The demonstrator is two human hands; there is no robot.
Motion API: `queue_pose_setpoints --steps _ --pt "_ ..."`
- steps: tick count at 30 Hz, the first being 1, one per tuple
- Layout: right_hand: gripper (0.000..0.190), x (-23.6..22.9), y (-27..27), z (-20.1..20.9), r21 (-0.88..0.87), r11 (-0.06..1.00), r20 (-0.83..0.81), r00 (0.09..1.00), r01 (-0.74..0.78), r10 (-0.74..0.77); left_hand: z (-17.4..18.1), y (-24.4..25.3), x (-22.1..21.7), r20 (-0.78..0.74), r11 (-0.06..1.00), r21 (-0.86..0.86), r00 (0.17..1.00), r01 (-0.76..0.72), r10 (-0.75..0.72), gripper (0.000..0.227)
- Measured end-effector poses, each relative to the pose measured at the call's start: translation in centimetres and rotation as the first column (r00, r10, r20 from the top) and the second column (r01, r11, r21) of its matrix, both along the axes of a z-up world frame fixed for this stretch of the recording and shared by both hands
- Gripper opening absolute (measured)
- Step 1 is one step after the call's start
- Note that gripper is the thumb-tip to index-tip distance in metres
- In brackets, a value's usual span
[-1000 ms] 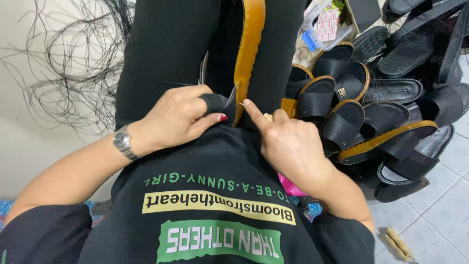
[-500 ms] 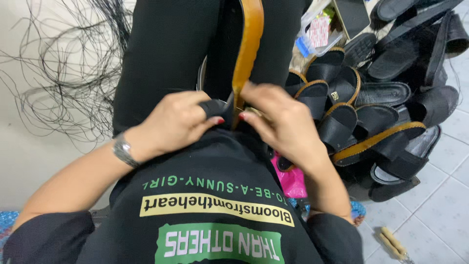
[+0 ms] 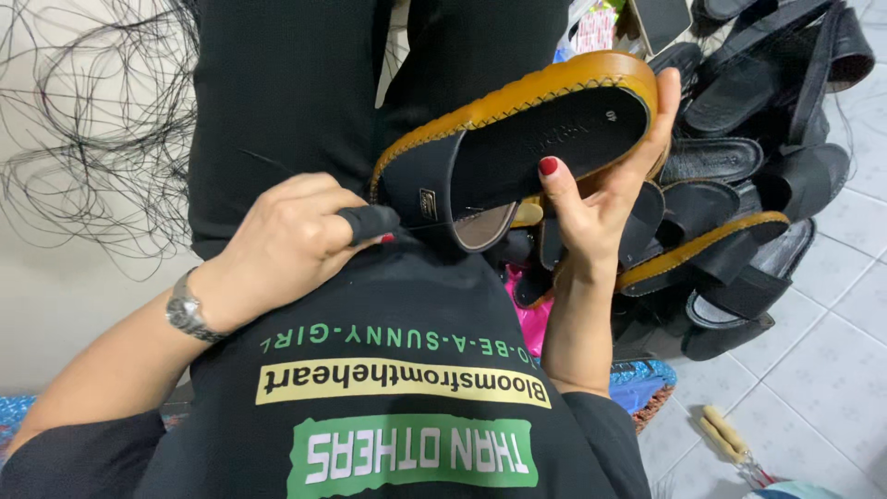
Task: The person is sewing a black slip-on shoe with a tan sole using a needle and black thread. They hold the shoe on their lap and repeatedly push the needle through the shoe's edge while pulling the thread tight to secure the stitching.
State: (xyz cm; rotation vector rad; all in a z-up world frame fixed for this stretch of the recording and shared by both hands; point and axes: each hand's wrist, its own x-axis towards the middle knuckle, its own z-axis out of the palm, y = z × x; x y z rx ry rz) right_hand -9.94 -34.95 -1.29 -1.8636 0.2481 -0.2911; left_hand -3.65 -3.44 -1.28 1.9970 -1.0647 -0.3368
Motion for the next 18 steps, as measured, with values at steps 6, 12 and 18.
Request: queue_pose_setpoints --steps 6,12,18 --pt "0.097 4.3 4.9 4.2 -0.58 0.789 -0.359 0.933 -0.202 -0.025 3.0 2.9 3.4 -0.419 0.975 -0.213 0.907 -0.064 -0.032 0.009" --pt "0.088 7.6 6.7 2.1 -0.676 0.571 -0.456 0.873 -0.466 0.172 1.5 3.5 3.7 0.274 0.865 0.166 0.865 -0.473 0.42 0.033" --pt "0.039 1.3 6.5 5.9 -0.593 0.229 -0.72 0.636 -0.772 0.277 1.2 -4.5 3.2 0.105 0.93 -0.04 0.924 -0.366 0.368 0.047"
